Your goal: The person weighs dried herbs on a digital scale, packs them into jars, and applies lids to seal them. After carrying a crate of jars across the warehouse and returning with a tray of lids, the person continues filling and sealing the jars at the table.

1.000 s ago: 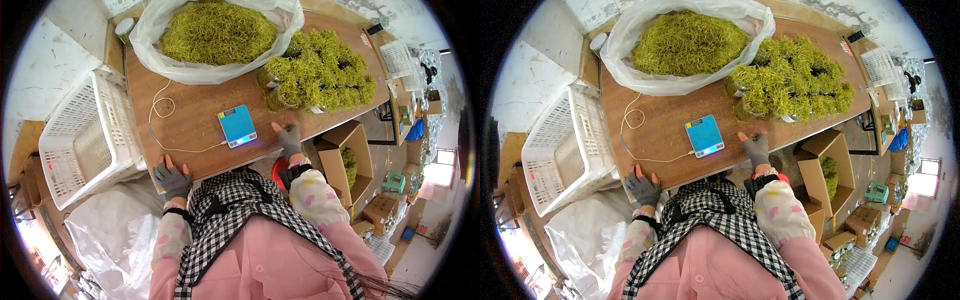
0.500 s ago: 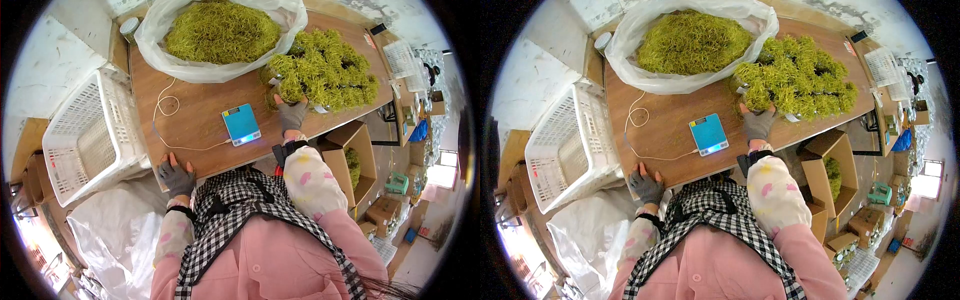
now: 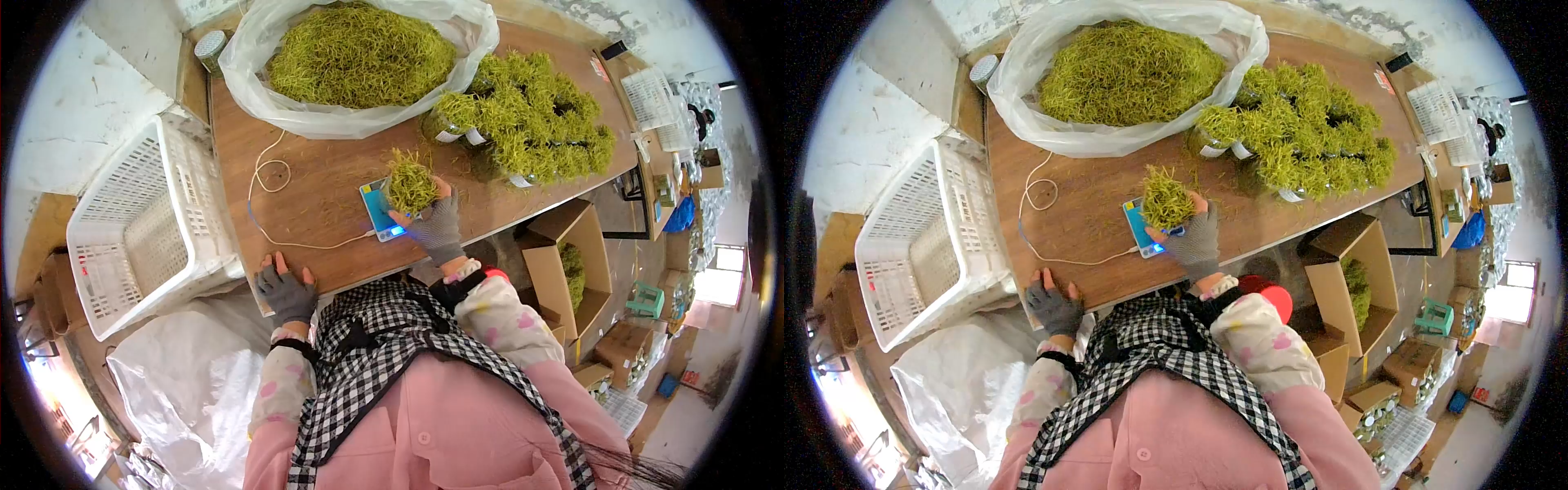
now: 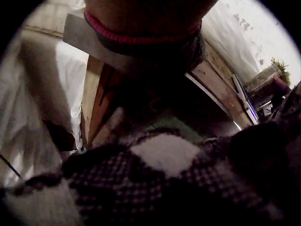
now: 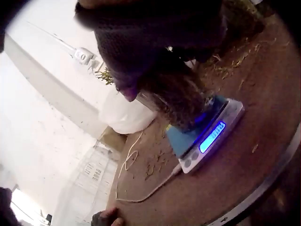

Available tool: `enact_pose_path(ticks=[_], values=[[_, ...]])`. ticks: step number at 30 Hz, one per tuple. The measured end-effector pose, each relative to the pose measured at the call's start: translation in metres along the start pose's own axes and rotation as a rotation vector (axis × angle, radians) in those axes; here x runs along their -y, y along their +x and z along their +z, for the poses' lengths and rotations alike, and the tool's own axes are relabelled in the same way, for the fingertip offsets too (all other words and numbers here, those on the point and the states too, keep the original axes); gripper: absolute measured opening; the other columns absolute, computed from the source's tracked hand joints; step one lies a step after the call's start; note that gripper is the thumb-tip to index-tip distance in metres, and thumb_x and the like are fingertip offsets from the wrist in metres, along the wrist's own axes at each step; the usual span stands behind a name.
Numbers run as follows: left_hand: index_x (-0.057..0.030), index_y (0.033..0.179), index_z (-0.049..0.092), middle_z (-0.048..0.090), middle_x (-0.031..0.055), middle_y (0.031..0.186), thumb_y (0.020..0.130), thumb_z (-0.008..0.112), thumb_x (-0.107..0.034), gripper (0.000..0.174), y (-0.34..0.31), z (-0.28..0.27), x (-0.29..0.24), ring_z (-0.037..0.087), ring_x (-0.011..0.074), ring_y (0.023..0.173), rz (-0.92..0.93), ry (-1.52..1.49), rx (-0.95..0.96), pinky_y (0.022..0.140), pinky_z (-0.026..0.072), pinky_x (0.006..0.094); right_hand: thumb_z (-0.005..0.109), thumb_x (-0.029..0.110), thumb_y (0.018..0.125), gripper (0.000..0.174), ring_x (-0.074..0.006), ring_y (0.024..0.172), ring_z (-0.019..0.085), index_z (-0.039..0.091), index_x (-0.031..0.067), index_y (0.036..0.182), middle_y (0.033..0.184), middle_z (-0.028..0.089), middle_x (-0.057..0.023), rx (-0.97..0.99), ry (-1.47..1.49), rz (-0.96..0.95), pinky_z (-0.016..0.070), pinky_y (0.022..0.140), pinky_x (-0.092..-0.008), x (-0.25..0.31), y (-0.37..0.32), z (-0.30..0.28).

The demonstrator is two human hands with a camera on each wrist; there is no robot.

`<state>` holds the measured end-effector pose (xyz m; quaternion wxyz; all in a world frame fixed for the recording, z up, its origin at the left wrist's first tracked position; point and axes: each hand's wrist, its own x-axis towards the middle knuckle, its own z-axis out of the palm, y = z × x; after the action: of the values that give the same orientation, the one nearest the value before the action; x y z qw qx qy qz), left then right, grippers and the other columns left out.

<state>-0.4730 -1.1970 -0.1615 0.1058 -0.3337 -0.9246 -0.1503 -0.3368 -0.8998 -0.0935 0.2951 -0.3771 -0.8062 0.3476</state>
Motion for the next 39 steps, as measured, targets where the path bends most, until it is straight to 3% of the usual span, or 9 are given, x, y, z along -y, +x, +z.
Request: enact_pose_path(ticks=[6,9,12,14,18,24,26,32,39], values=[[-0.0045,0.141,0.044,0.045,0.0223,0.140,0.086,0.064,-0.034,0.065,-0.001,0.002,-0.001,0.043,0.0438,0.126,-0.006,-0.015,0.006,0.108,0.0316,0.0576,0.093,0.038,0.064,0.094,-0.0362,0.113,0.052,0.044,0.0015,0.135,0.122,0.050,-0.0189,0.025,-0.104,0.015,0.0441,0.097,-0.0452,0.018,-0.003,0.001],[-0.0037,0.140,0.044,0.045,0.0229,0.139,0.087,0.064,-0.033,0.065,0.000,-0.002,-0.001,0.043,0.0441,0.126,-0.015,-0.010,0.006,0.108,0.0314,0.0576,0.093,0.035,0.065,0.100,-0.0376,0.115,0.051,0.039,-0.0007,0.141,0.121,0.050,-0.0193,0.001,0.187,0.001,0.0441,0.099,-0.0455,-0.008,-0.009,0.001],[-0.0024,0.141,0.044,0.045,0.0235,0.139,0.087,0.065,-0.033,0.065,-0.001,-0.002,0.000,0.042,0.0447,0.127,-0.026,-0.044,0.048,0.109,0.0308,0.0575,0.090,0.030,0.069,0.098,-0.0369,0.113,0.054,0.037,0.0005,0.146,0.122,0.051,-0.0180,0.100,-0.051,0.009,0.0450,0.100,-0.0440,-0.016,-0.015,-0.034],[-0.0014,0.142,0.043,0.044,0.0244,0.141,0.087,0.066,-0.033,0.067,-0.001,-0.002,0.001,0.041,0.0449,0.128,-0.014,-0.033,0.042,0.110,0.0302,0.0573,0.084,0.030,0.077,0.084,-0.0360,0.113,0.057,0.041,0.0050,0.145,0.124,0.052,-0.0169,0.364,-0.194,0.370,0.0468,0.099,-0.0433,-0.031,-0.022,-0.049],[-0.0032,0.143,0.040,0.042,0.0237,0.141,0.086,0.067,-0.038,0.073,-0.002,0.003,0.005,0.040,0.0454,0.128,-0.064,-0.099,0.012,0.108,0.0309,0.0595,0.077,0.030,0.083,0.071,-0.0359,0.114,0.059,0.046,0.0098,0.143,0.126,0.055,-0.0172,0.540,-0.365,0.405,0.0483,0.097,-0.0433,-0.058,-0.040,-0.061],[-0.0073,0.141,0.046,0.042,0.0230,0.142,0.085,0.070,-0.043,0.071,0.032,-0.029,-0.028,0.037,0.0454,0.130,0.101,-0.219,0.133,0.107,0.0289,0.0590,0.074,0.030,0.085,0.064,-0.0400,0.115,0.058,0.050,0.0120,0.141,0.125,0.056,-0.0215,0.605,-0.393,0.368,0.0488,0.098,-0.0461,-0.035,-0.039,-0.054],[-0.0053,0.135,0.053,0.040,0.0215,0.145,0.083,0.072,-0.044,0.068,0.047,-0.028,-0.046,0.037,0.0431,0.132,0.257,-0.249,0.251,0.107,0.0306,0.0561,0.073,0.030,0.085,0.062,-0.0410,0.115,0.058,0.051,0.0145,0.141,0.124,0.057,-0.0222,0.589,-0.385,0.290,0.0491,0.097,-0.0464,-0.045,-0.037,-0.046],[-0.0091,0.123,0.063,0.045,0.0192,0.138,0.079,0.075,-0.048,0.060,0.076,-0.010,-0.097,0.040,0.0412,0.128,0.370,-0.294,0.431,0.105,0.0331,0.0563,0.071,0.032,0.086,0.056,-0.0420,0.111,0.059,0.056,0.0177,0.138,0.123,0.057,-0.0224,0.658,-0.492,0.147,0.0504,0.093,-0.0489,-0.046,-0.018,-0.035],[-0.0128,0.116,0.065,0.050,0.0131,0.131,0.073,0.078,-0.041,0.053,0.082,0.007,-0.133,0.045,0.0371,0.124,0.226,-0.242,0.388,0.104,0.0333,0.0558,0.069,0.036,0.087,0.052,-0.0404,0.105,0.062,0.057,0.0184,0.135,0.118,0.059,-0.0206,0.702,-0.462,0.019,0.0506,0.088,-0.0506,-0.065,0.006,-0.029]])
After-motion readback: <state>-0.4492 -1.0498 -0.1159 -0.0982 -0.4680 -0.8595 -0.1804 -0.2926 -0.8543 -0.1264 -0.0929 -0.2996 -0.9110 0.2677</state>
